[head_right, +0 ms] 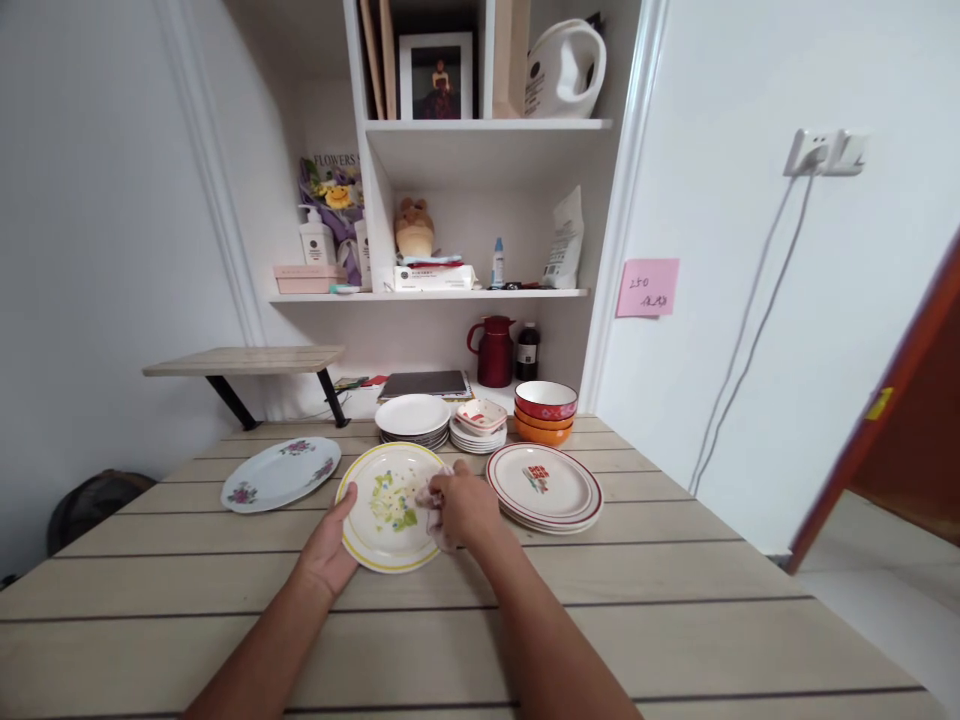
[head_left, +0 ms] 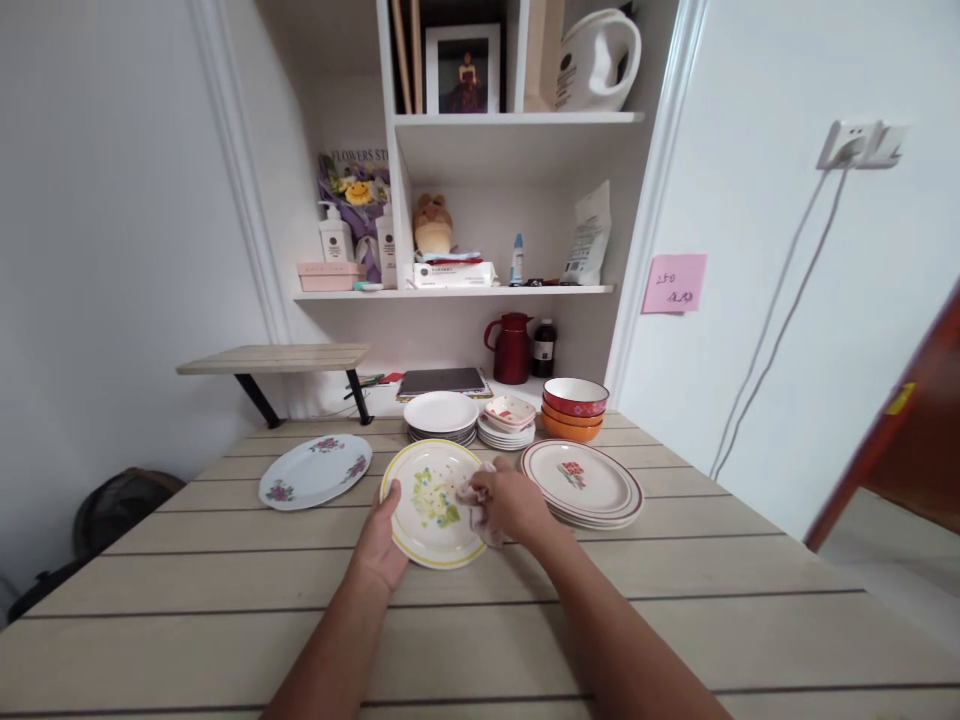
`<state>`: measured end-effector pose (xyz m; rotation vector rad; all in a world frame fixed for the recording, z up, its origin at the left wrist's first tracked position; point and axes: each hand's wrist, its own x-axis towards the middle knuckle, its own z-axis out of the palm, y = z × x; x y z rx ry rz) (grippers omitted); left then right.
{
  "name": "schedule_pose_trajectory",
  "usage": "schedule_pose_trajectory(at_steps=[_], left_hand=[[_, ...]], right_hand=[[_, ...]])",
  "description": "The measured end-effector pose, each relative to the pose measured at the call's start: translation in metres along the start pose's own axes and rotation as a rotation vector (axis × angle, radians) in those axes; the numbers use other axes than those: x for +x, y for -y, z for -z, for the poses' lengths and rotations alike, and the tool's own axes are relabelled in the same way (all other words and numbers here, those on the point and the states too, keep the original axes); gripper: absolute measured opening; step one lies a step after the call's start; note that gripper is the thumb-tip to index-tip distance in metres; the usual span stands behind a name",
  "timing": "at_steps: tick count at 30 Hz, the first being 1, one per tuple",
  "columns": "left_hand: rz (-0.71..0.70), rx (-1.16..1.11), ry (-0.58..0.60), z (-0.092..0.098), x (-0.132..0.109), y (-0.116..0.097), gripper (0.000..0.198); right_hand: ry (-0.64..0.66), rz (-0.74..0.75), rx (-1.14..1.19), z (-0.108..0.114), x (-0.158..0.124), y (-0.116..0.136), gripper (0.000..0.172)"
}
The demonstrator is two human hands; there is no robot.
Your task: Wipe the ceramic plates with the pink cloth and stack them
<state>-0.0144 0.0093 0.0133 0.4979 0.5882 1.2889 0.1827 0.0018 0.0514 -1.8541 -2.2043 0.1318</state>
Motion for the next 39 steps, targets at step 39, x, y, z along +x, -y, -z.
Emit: schedule_pose_trajectory(at_steps=[39], left_hand=[[0.036, 0.064, 0.205, -0.006, -0.005, 0.01, 0.063]], right_hand=[[-0.279, 0.315, 0.26, -0.027, 0.022, 0.039, 0.042]])
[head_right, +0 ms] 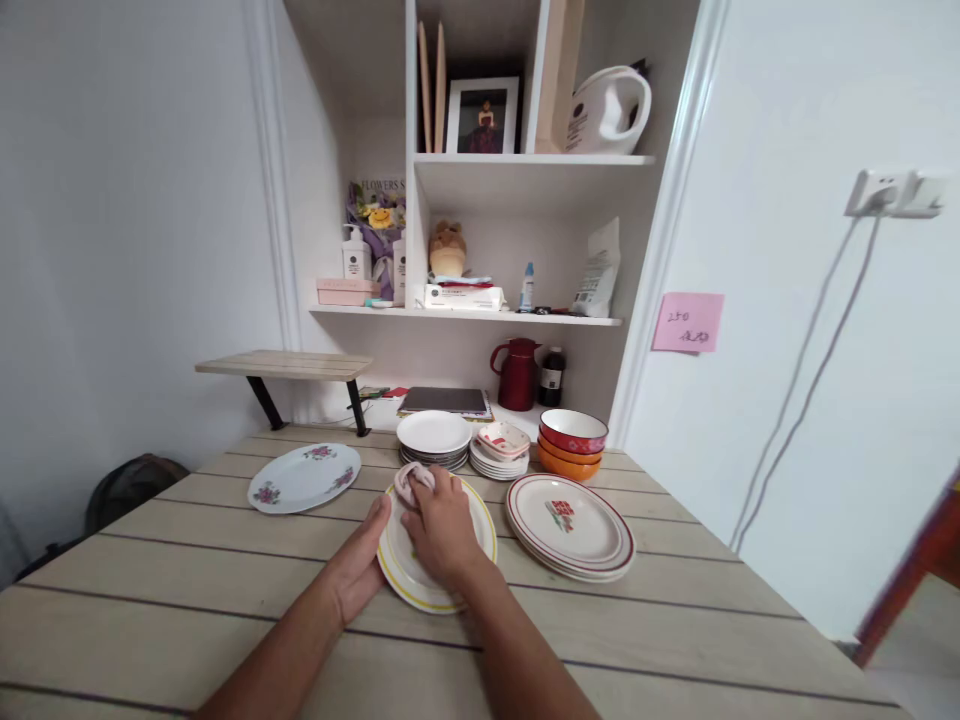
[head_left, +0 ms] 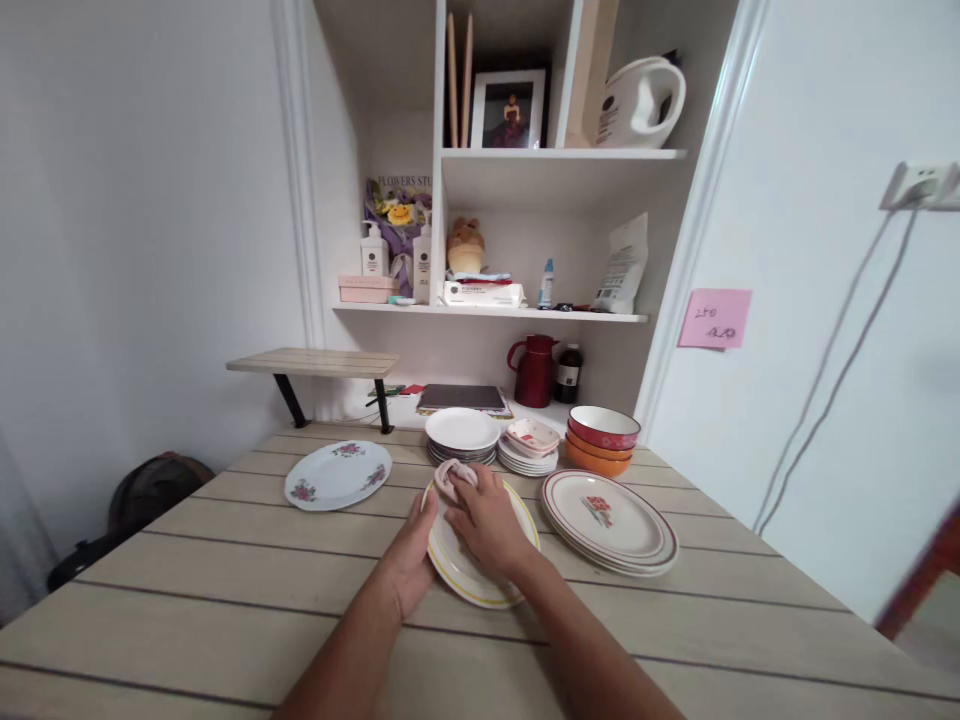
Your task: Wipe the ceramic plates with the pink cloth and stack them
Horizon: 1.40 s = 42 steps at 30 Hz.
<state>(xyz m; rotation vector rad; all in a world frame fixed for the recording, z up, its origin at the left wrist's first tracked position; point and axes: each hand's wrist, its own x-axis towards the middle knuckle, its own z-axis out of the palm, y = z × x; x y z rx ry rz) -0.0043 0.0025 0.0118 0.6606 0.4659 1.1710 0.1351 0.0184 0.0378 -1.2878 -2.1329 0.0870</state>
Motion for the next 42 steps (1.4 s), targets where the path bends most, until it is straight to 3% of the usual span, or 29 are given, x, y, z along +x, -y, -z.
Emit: schedule_pose_trajectory(at_steps=[5, 9, 12, 14, 19, 24, 27, 29, 37, 39, 42], left_hand=[[0.077, -0.047, -0.01, 0.0, -0.002, -0.001, 0.072], [0.151, -0.059, -0.039, 0.0, -0.004, -0.005, 0.079], [0.156, -0.065, -0.069, 0.001, -0.003, -0.007, 0.073], [0.078, -0.046, -0.119, 0.004, 0.0, -0.006, 0.065], [-0.07, 0.045, -0.2, 0.007, 0.003, -0.002, 0.058], [-0.051, 0.116, -0.142, 0.003, 0.0, -0.001, 0.05], [-0.027, 0.136, -0.099, 0.003, 0.0, 0.0, 0.044], [-0.025, 0.115, -0.064, 0.004, 0.002, 0.001, 0.042], [0.083, 0.0, -0.058, 0.005, 0.001, -0.001, 0.061], [0.051, 0.013, -0.08, 0.004, 0.0, -0.002, 0.059], [-0.022, 0.062, -0.116, 0.002, -0.002, -0.004, 0.055]], right_hand=[[0.121, 0.173, 0.143, 0.006, -0.007, 0.015, 0.026], [0.356, 0.304, 0.238, 0.017, -0.021, 0.008, 0.027], [0.535, 0.207, 0.262, 0.036, -0.03, -0.01, 0.031], [0.567, 0.052, 0.164, 0.049, -0.033, -0.024, 0.029], [0.357, -0.292, -0.107, 0.054, -0.028, -0.045, 0.023], [0.074, -0.396, -0.203, 0.025, -0.011, -0.033, 0.029], [-0.012, -0.323, -0.221, 0.014, -0.005, -0.021, 0.03], [-0.012, -0.19, -0.204, 0.01, -0.005, -0.012, 0.031], [0.235, 0.348, 0.061, 0.013, -0.018, 0.01, 0.018], [0.32, 0.39, 0.13, 0.019, -0.019, 0.003, 0.017], [0.424, 0.271, 0.157, 0.033, -0.021, -0.015, 0.014]])
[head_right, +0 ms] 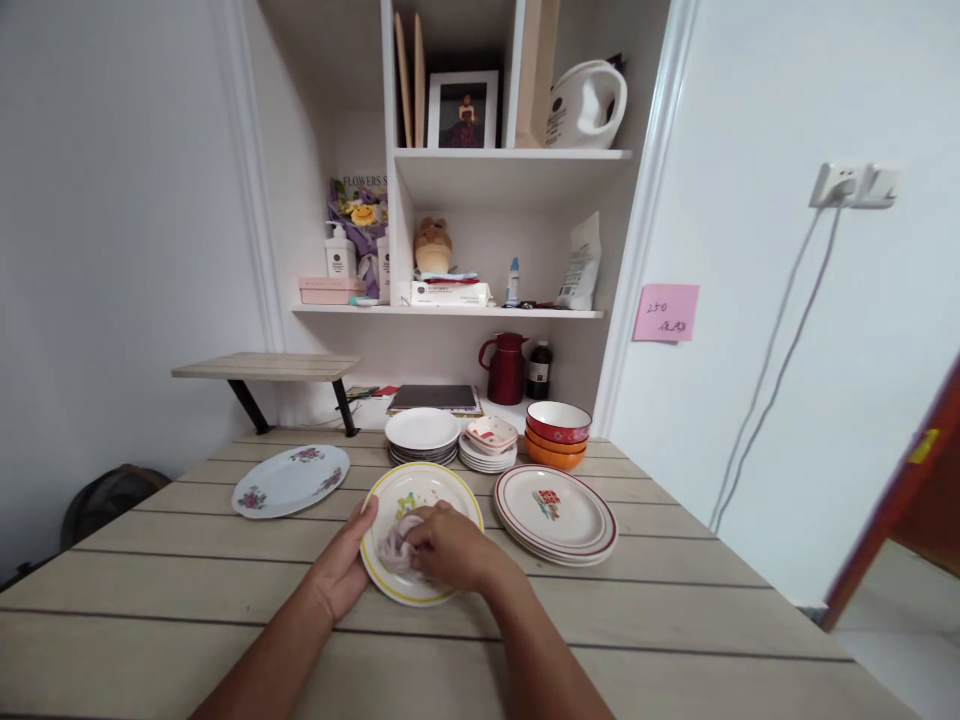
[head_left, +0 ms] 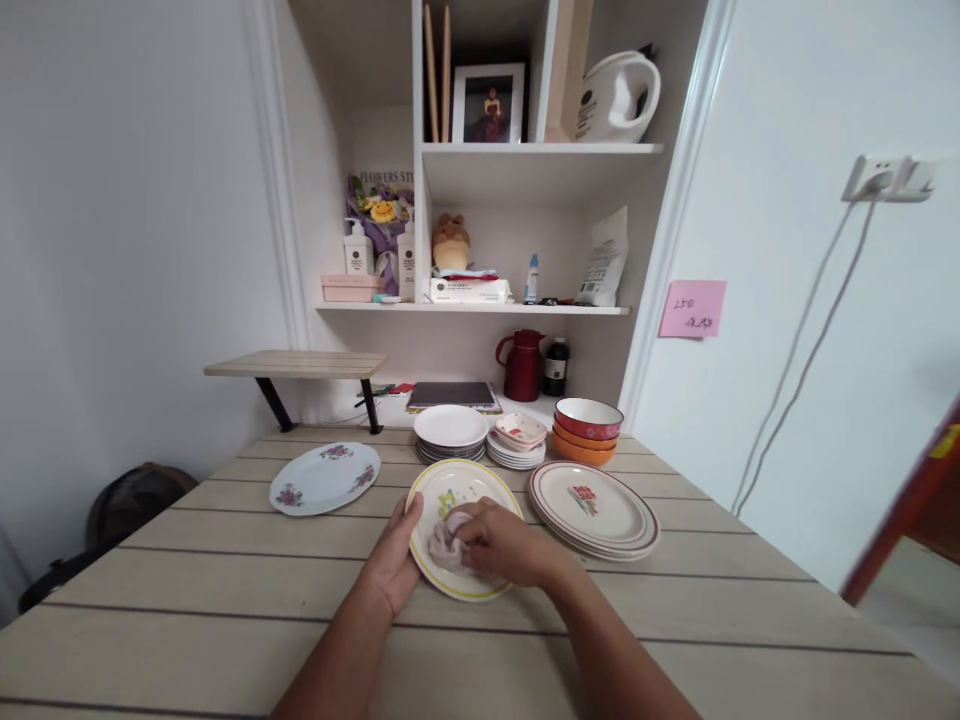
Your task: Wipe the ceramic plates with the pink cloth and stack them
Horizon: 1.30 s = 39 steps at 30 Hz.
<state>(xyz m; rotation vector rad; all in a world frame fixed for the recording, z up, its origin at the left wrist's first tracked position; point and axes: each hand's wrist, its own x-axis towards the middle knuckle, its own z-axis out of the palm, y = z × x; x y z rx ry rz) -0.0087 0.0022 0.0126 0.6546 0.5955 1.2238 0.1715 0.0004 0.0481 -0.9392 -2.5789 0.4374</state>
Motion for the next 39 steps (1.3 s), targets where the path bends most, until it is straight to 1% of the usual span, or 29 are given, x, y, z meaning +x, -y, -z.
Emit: schedule_pose_trajectory(at_steps=[2, 4, 6, 10, 11, 13, 17, 19, 22, 24, 25, 29, 31, 32, 33, 37, 39], left_hand=[[0.01, 0.024, 0.009, -0.001, -0.001, -0.002, 0.056], [0.05, 0.036, 0.005, -0.002, -0.001, -0.003, 0.058], [0.059, 0.051, -0.03, -0.002, -0.002, -0.004, 0.06], [-0.024, 0.089, -0.1, -0.001, -0.003, -0.003, 0.075], [-0.038, 0.094, -0.103, -0.001, -0.003, -0.003, 0.078], [-0.036, 0.097, -0.091, -0.002, -0.004, -0.002, 0.08], [-0.001, 0.101, -0.026, -0.005, -0.004, 0.001, 0.077], [0.013, 0.099, 0.033, -0.006, -0.004, 0.003, 0.076], [0.03, 0.097, 0.109, -0.008, -0.004, 0.004, 0.077], [0.035, 0.096, 0.115, -0.009, -0.004, 0.005, 0.077], [0.036, 0.096, 0.109, -0.01, -0.004, 0.004, 0.077], [0.042, 0.11, 0.081, -0.011, -0.004, 0.004, 0.075], [0.056, 0.126, 0.072, -0.011, -0.004, 0.004, 0.072], [0.06, 0.13, 0.065, -0.01, -0.003, 0.005, 0.07], [0.06, 0.13, 0.054, -0.009, -0.003, 0.005, 0.07], [0.038, 0.091, 0.034, -0.007, -0.004, 0.004, 0.073], [0.019, 0.07, 0.024, -0.005, -0.003, 0.004, 0.075]], right_hand=[[0.031, -0.14, 0.018, 0.01, -0.01, -0.009, 0.01], [0.011, -0.29, 0.016, 0.018, -0.02, -0.016, 0.009], [-0.057, -0.436, -0.01, 0.022, -0.024, -0.019, 0.013], [-0.226, -0.716, -0.152, 0.017, -0.017, -0.02, 0.017], [-0.262, -0.765, -0.19, 0.014, -0.013, -0.02, 0.017], [-0.326, -0.814, -0.233, 0.009, -0.005, -0.022, 0.019], [-0.443, -0.819, -0.237, 0.002, 0.01, -0.025, 0.022], [-0.484, -0.779, -0.233, -0.001, 0.018, -0.025, 0.026], [-0.48, -0.611, -0.233, -0.006, 0.027, -0.021, 0.034], [-0.439, -0.479, -0.225, -0.01, 0.031, -0.015, 0.041], [-0.415, -0.414, -0.213, -0.012, 0.032, -0.011, 0.042], [-0.312, -0.115, -0.119, -0.017, 0.034, 0.005, 0.036], [-0.268, -0.014, -0.101, -0.018, 0.035, 0.011, 0.034], [-0.266, -0.012, -0.112, -0.018, 0.035, 0.012, 0.033], [-0.278, -0.047, -0.134, -0.017, 0.035, 0.011, 0.033], [-0.359, -0.356, -0.263, -0.01, 0.031, -0.001, 0.035], [-0.367, -0.471, -0.302, -0.004, 0.025, -0.01, 0.036]])
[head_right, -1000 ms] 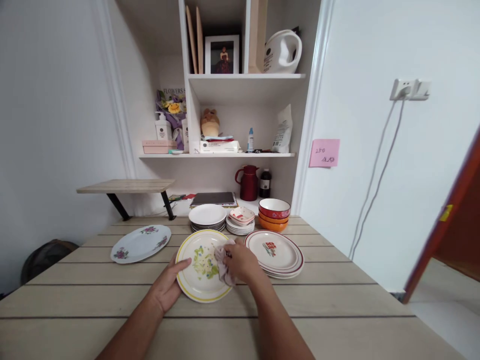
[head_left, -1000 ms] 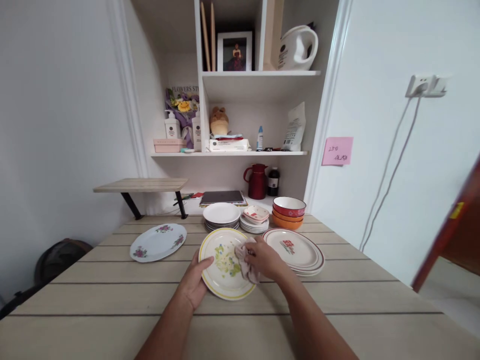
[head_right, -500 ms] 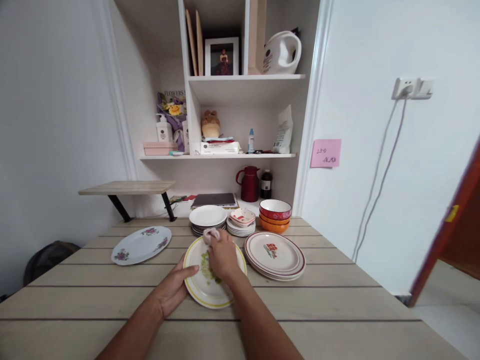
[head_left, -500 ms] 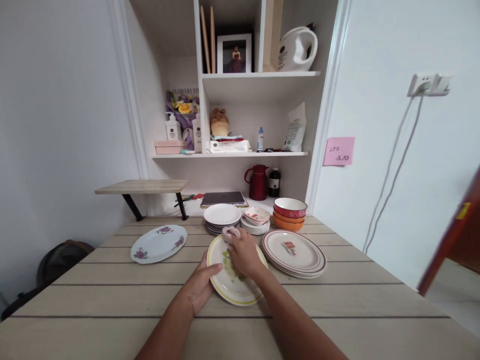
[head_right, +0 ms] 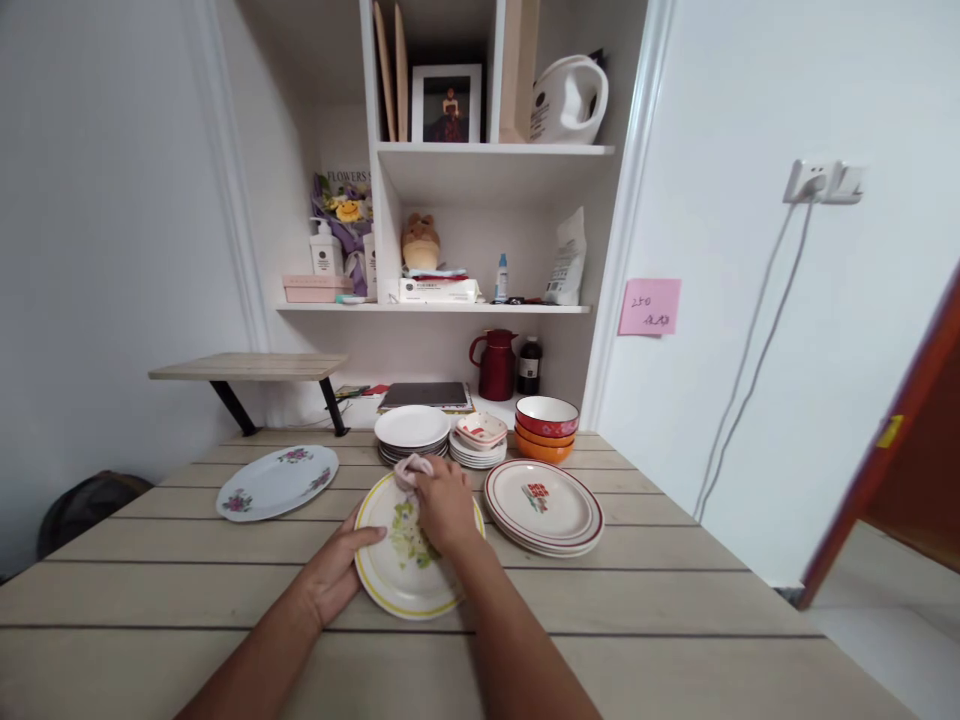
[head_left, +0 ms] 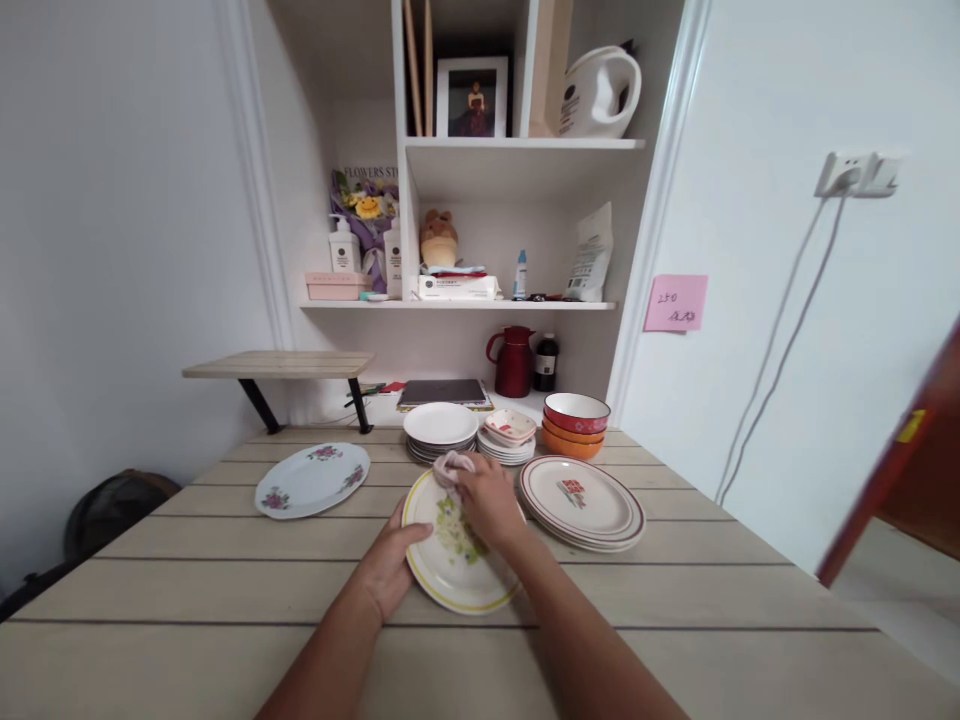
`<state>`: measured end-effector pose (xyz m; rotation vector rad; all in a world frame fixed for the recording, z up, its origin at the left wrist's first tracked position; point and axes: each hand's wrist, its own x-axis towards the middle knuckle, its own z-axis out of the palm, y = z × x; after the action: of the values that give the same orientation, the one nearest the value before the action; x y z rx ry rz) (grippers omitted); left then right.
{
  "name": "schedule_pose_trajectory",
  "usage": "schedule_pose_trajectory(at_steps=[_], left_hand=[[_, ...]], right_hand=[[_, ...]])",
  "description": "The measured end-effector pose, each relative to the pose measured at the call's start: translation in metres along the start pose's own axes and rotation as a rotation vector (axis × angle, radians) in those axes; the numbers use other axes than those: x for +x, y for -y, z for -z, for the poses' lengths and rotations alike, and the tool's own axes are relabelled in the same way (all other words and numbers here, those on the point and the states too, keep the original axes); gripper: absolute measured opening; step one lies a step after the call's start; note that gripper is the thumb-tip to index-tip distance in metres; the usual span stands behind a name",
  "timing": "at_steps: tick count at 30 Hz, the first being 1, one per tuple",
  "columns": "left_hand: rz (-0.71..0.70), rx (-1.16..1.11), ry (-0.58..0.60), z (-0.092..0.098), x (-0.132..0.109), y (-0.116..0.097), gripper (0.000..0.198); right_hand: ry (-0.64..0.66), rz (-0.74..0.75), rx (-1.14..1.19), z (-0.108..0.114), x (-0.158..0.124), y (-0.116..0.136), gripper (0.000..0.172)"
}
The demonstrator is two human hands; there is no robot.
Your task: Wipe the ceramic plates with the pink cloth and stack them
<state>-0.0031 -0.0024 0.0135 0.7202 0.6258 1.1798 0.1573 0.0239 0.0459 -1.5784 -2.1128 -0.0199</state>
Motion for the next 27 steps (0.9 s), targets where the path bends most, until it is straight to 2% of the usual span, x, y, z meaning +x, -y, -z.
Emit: schedule_pose_trajectory(at_steps=[3, 7, 10, 13, 17, 21, 24, 27], left_hand=[[-0.035, -0.023, -0.066, 0.004, 0.003, 0.0, 0.075], [-0.103, -0.109, -0.198, 0.016, 0.01, -0.003, 0.073], [-0.19, -0.2, -0.288, 0.026, 0.015, -0.007, 0.073], [-0.255, -0.245, -0.328, 0.032, 0.017, -0.011, 0.074], [-0.256, -0.25, -0.297, 0.033, 0.017, -0.012, 0.069], [-0.129, -0.203, -0.19, 0.025, 0.014, -0.009, 0.055], [-0.061, -0.163, -0.133, 0.018, 0.01, -0.006, 0.049], [-0.015, -0.117, -0.069, 0.012, 0.005, -0.005, 0.047]], right_hand=[[0.057, -0.054, -0.038, 0.006, -0.003, -0.018, 0.038], [0.218, -0.094, -0.058, 0.01, -0.014, -0.033, 0.036], [0.321, -0.063, -0.119, 0.012, -0.022, -0.03, 0.035], [0.375, 0.035, -0.165, 0.014, -0.029, -0.015, 0.028], [0.385, 0.197, -0.096, 0.012, -0.033, 0.009, 0.02], [0.368, 0.347, 0.09, 0.001, -0.029, 0.021, 0.013], [0.259, 0.34, 0.127, -0.008, -0.019, 0.018, 0.017], [0.12, 0.201, 0.039, -0.008, -0.008, 0.005, 0.027]])
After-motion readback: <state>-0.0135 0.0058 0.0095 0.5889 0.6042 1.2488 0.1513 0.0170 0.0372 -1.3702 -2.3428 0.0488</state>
